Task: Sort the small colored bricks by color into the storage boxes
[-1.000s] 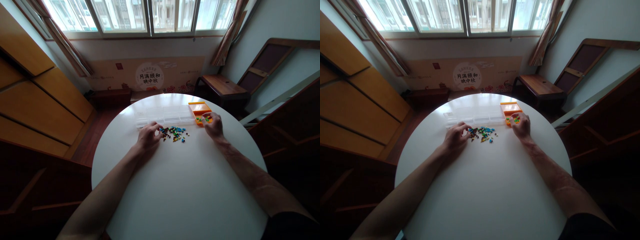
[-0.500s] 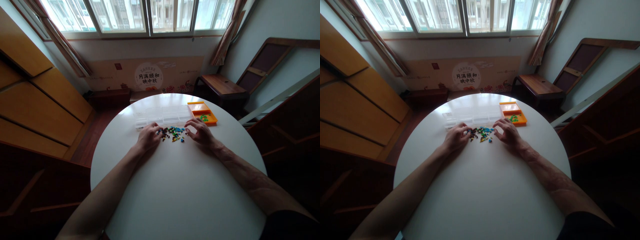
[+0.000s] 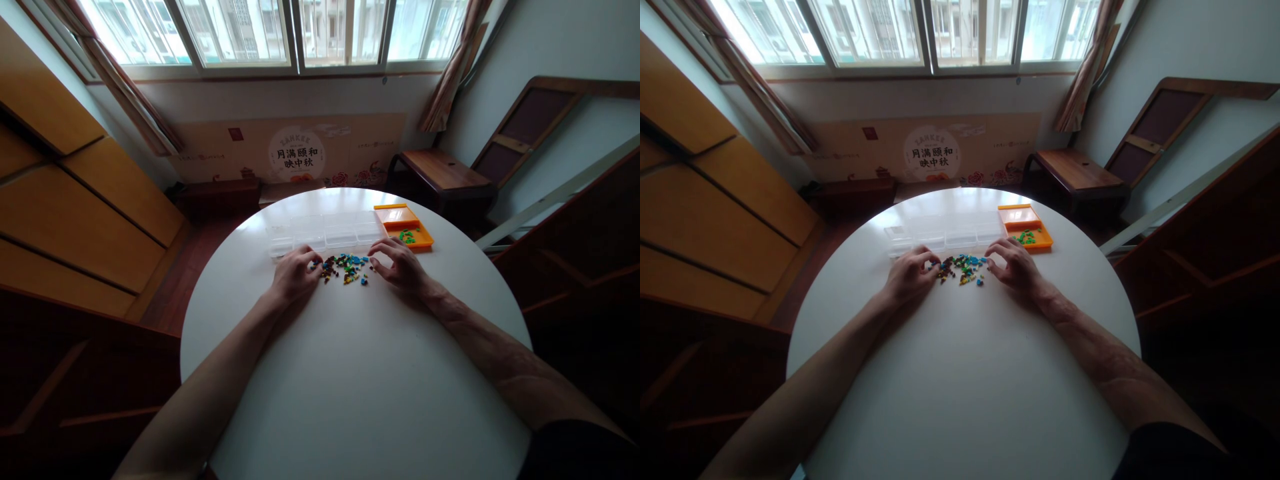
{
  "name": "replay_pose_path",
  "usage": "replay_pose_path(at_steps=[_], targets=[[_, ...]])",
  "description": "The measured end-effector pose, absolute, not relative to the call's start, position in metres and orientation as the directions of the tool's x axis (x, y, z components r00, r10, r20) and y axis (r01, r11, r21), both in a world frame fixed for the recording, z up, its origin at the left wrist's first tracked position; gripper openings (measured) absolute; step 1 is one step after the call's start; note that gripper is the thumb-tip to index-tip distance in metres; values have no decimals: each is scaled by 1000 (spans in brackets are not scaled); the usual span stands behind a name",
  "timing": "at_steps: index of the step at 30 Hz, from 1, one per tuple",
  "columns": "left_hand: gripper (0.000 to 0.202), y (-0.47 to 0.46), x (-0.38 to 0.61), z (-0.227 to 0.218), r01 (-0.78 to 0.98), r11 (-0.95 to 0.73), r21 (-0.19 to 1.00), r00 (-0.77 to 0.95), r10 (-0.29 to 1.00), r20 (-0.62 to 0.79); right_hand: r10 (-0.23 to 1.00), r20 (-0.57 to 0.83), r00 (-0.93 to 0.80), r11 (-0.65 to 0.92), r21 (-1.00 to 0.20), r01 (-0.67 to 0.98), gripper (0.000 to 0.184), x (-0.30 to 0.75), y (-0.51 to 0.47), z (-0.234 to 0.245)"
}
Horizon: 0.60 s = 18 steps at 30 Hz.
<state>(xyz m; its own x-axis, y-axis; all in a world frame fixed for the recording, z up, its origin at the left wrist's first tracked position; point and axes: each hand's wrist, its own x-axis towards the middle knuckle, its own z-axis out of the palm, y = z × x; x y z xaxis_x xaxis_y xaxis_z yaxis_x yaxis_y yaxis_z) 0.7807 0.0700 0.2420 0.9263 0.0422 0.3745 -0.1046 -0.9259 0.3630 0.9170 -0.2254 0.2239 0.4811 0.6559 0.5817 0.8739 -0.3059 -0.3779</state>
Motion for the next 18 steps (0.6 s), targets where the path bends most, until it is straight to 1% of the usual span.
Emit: replay_pose_path(at_steps=[5,9,12,14,18], targets=[[9,73,782,236,-130,-929,347,923,15,384,657,583,478,-300,-379,875,6,917,-225,224],[12,74,783,233,-152,-933,326,923,-15,386,657,583,478,-298,-382,875,5,916,-225,225],[16,73,783,233,-165,-928,333,909,-12,416,658,588,471,-289,-381,879,5,914,-225,228],[18,73,785,234,-179,-906,382,899,7,438,660,595,459,-274,-378,884,5,912,-224,230],[20,71,788,234,-207,-807,553,904,58,423,652,625,430,-224,-384,896,8,905,-220,234]])
